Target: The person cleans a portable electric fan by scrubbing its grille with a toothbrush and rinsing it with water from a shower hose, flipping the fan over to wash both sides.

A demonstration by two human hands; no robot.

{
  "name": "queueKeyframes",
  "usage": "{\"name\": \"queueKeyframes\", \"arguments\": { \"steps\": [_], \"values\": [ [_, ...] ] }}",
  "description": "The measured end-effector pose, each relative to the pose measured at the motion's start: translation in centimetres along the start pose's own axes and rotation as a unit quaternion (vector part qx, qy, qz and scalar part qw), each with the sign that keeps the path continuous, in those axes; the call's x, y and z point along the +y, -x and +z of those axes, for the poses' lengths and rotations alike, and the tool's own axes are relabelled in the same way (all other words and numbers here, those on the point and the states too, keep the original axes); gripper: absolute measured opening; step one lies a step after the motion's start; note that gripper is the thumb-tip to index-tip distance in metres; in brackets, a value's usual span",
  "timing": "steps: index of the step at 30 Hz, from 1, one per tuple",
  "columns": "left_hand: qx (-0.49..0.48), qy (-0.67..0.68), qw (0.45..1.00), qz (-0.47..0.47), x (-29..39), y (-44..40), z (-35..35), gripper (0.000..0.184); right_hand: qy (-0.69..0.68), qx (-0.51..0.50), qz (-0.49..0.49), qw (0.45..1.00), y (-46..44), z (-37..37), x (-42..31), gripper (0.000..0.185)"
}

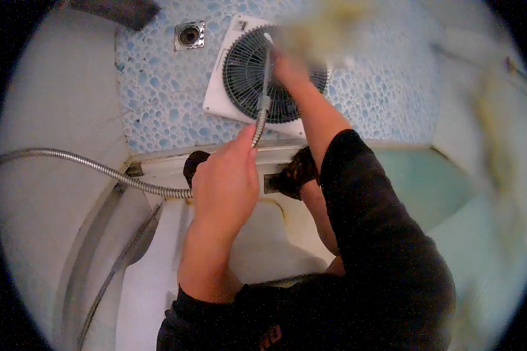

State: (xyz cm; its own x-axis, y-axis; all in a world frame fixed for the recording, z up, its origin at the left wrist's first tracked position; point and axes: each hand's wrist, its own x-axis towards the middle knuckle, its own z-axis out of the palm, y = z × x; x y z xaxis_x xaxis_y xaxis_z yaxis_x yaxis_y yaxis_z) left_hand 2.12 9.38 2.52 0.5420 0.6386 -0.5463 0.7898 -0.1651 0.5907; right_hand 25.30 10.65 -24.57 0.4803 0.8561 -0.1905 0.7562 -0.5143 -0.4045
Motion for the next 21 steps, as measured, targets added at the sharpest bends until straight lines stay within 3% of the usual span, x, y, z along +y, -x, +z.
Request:
{"name": "queueKeyframes", "arguments": {
  "steps": [3,4,6,8,11,12,13,14,18,21],
  "values": [
    [-0.004,-0.003,1.0,0.004,-0.3,0.2,0.3,0.032,-0.046,-0.006,-0.06,0.997,2.8,1.0,-1.5,0.025],
    [-0.008,-0.003,1.0,0.0,-0.3,0.0,0.1,0.032,0.007,-0.089,-0.008,0.996,4.4,-2.8,-4.8,0.027],
    [-0.013,-0.004,1.0,0.0,-0.4,0.0,-0.3,0.032,0.022,-0.093,-0.143,0.985,5.3,-2.2,-2.0,0.027],
    [-0.02,-0.008,1.0,0.0,-0.3,0.0,-0.4,0.032,0.07,-0.121,-0.094,0.986,5.6,-5.3,-2.4,0.027],
    [-0.015,-0.013,1.0,0.022,-0.2,0.0,-0.4,0.033,-0.037,-0.021,0.028,0.999,3.1,-0.9,1.9,0.042],
    [-0.018,-0.02,1.0,0.016,-0.1,-0.1,-0.3,0.032,-0.008,0.005,0.006,1.0,4.0,-1.2,-0.2,0.041],
    [-0.03,-0.025,0.999,0.007,0.2,0.4,0.3,0.032,-0.028,0.046,-0.096,0.994,5.3,0.4,-0.1,0.04],
    [-0.042,-0.031,0.999,-0.003,0.4,0.1,0.1,0.032,-0.05,0.007,-0.078,0.996,6.4,-0.8,-2.0,0.032],
    [-0.049,-0.042,0.998,0.009,-0.3,0.2,0.6,0.032,-0.069,-0.041,0.068,0.994,5.5,-3.5,-1.8,0.03],
    [-0.022,-0.031,0.998,0.04,-0.6,0.8,1.3,0.032,-0.06,0.034,0.0,0.998,6.5,-1.4,-1.9,0.031]
  ]
}}
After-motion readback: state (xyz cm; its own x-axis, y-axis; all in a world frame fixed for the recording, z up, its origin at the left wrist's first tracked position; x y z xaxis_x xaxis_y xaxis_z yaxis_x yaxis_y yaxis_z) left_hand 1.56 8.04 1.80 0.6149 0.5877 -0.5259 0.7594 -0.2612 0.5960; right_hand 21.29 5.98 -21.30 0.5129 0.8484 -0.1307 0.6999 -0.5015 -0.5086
